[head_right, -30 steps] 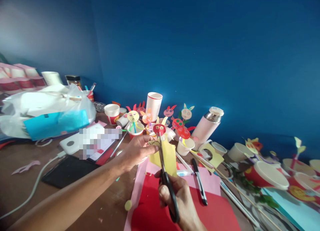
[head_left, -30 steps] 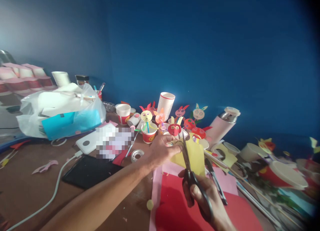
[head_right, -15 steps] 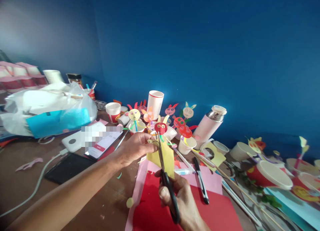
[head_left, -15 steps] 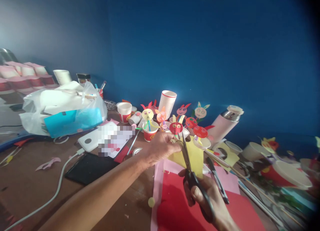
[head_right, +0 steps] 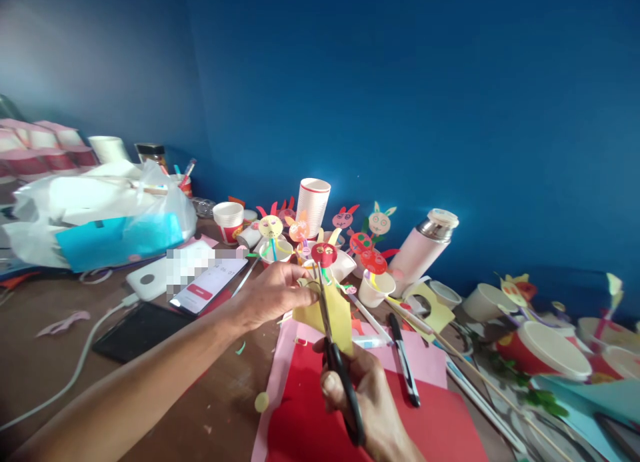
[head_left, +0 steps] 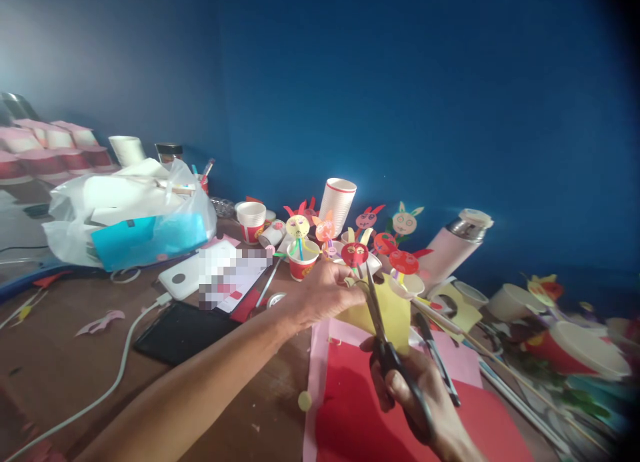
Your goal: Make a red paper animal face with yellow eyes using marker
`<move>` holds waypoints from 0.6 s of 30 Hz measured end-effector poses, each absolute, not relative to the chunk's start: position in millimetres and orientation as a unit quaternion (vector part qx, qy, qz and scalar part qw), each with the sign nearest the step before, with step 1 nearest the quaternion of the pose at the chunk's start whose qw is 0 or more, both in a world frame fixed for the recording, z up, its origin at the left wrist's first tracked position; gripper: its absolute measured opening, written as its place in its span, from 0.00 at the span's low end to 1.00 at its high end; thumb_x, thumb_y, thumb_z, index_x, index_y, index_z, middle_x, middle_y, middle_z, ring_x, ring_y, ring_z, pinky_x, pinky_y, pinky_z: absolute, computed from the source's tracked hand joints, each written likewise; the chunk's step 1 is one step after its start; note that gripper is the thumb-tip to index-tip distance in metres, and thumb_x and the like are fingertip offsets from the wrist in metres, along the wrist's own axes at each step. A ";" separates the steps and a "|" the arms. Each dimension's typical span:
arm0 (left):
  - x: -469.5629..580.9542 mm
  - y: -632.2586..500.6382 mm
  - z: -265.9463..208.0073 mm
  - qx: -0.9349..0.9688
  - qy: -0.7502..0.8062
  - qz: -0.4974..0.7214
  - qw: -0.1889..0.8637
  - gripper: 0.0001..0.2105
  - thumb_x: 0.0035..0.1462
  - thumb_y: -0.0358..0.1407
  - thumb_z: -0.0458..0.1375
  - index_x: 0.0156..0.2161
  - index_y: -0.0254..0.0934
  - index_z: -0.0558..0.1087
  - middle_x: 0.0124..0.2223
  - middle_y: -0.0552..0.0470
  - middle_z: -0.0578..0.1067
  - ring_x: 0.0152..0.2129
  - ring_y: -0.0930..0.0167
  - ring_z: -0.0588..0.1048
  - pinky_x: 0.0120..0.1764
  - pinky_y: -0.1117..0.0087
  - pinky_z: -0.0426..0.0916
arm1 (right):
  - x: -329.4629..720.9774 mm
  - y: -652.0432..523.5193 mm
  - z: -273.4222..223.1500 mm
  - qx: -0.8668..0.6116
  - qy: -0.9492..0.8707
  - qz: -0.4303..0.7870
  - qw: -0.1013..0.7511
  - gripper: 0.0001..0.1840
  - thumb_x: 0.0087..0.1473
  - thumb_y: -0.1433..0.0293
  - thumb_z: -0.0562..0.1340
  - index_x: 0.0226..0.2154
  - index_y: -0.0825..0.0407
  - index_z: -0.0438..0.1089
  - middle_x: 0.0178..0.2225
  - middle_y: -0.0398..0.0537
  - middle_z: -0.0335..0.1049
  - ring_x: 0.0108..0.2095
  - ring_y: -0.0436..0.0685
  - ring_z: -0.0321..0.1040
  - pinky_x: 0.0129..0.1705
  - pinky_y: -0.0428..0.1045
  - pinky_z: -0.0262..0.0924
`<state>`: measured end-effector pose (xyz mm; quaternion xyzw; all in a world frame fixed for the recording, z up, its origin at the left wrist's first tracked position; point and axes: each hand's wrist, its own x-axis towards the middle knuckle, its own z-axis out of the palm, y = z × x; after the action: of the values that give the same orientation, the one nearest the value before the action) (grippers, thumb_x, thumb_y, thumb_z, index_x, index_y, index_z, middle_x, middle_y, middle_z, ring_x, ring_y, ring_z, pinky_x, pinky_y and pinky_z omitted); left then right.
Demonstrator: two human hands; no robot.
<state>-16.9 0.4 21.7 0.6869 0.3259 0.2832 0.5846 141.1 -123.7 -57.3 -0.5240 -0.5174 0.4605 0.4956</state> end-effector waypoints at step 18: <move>-17.1 3.6 20.0 0.680 0.316 0.287 0.596 0.07 0.44 0.34 0.62 0.20 0.35 0.71 0.20 0.57 0.65 0.21 0.74 0.64 0.24 0.74 0.58 | 136.1 -126.0 -42.0 -0.529 -0.491 0.476 0.503 0.28 0.42 0.46 0.68 0.31 0.54 0.70 0.17 0.38 0.59 0.17 0.46 0.53 0.19 0.44 0.57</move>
<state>-17.1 3.6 20.0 0.6801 0.3157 0.2874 0.5960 136.1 -126.0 -42.0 -0.5285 -0.4913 0.4760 0.5027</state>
